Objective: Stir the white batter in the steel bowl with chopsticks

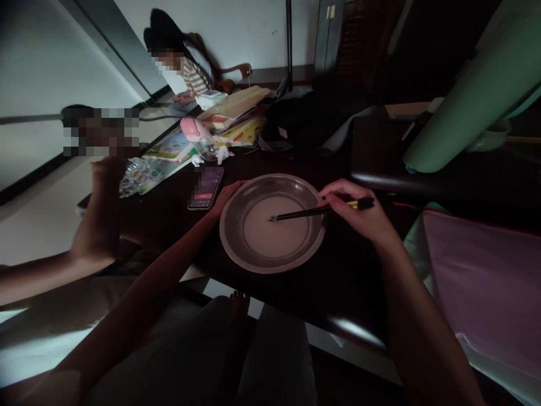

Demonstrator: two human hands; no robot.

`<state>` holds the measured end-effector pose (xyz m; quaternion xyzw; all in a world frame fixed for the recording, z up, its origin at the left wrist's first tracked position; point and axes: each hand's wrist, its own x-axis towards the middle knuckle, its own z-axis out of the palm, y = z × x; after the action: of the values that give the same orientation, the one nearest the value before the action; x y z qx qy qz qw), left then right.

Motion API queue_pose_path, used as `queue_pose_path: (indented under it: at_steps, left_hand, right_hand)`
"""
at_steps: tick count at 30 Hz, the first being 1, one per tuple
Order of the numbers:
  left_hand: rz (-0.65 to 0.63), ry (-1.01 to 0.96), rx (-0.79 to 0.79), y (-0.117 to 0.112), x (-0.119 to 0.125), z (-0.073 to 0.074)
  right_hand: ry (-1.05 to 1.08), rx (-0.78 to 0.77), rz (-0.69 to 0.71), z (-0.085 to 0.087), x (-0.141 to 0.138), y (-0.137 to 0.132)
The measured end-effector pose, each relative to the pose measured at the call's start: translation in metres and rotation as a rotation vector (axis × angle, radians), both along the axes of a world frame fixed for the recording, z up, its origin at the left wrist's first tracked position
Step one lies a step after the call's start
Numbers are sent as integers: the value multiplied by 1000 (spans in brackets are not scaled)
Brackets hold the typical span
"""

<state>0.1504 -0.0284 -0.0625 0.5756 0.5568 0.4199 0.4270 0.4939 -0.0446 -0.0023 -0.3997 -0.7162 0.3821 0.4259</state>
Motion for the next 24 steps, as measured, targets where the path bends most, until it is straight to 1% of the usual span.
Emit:
queue_pose_path:
  at_steps: [3, 5, 7, 9, 11, 14, 17, 20, 22, 24]
  left_hand:
    - [3, 0, -2, 0, 0, 0]
    - [7, -17, -4, -1, 0, 1]
    - [2, -47, -8, -1, 0, 1]
    - [-2, -60, -12, 0, 0, 0]
    - [4, -48, -15, 1, 0, 0]
    - [9, -8, -12, 2, -1, -1]
    - [2, 2, -4, 2, -1, -2]
    - [-7, -9, -4, 2, -2, -2]
    - [-7, -14, 6, 2, -1, -2]
    - [-7, -22, 16, 2, -1, -2]
  right_hand:
    - [53, -50, -35, 1, 7, 2]
    - [50, -70, 4, 1, 6, 1]
    - [10, -50, 49, 0, 2, 0]
    - [-27, -20, 59, 0, -1, -1]
    - [-21, -13, 23, 1, 0, -1]
    - [39, -69, -32, 3, 4, -1]
    - [38, -101, 12, 3, 3, -2]
    - [-17, -43, 63, 2, 0, -2]
    - [-23, -17, 40, 2, 2, 0]
    - [2, -35, -18, 1, 7, 1]
